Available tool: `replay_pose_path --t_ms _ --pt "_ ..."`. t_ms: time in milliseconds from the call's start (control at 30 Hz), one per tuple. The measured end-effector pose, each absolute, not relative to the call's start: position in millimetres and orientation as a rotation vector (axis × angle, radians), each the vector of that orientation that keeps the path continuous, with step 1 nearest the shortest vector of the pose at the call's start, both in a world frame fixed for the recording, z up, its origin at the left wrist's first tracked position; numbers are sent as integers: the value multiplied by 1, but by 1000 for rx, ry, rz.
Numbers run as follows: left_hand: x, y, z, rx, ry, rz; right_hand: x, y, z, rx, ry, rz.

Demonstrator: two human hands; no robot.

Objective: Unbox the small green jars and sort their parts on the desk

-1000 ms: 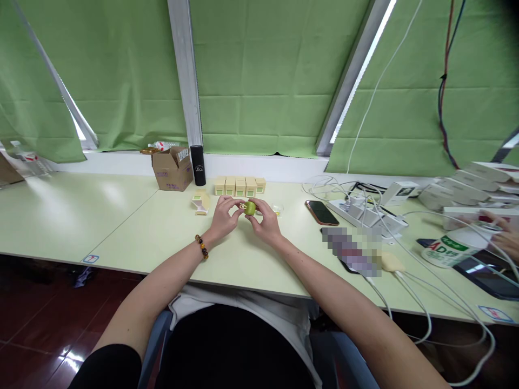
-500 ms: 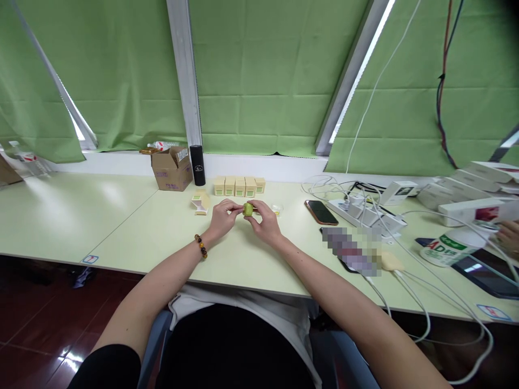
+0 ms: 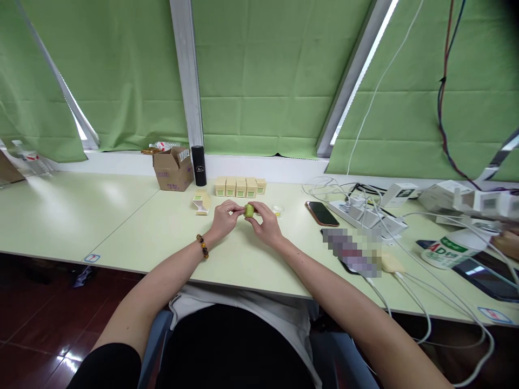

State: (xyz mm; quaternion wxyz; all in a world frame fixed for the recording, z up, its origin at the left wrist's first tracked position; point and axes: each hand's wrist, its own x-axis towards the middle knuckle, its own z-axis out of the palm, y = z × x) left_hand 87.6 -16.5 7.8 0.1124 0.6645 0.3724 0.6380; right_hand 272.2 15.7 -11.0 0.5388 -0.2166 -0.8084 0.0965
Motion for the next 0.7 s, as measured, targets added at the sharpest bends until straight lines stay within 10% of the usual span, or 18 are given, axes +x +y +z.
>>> replay_pose_path --t_ms 700 --pt "85 -28 22 2094 1149 1659 272 12 -3 -474 -1915 354"
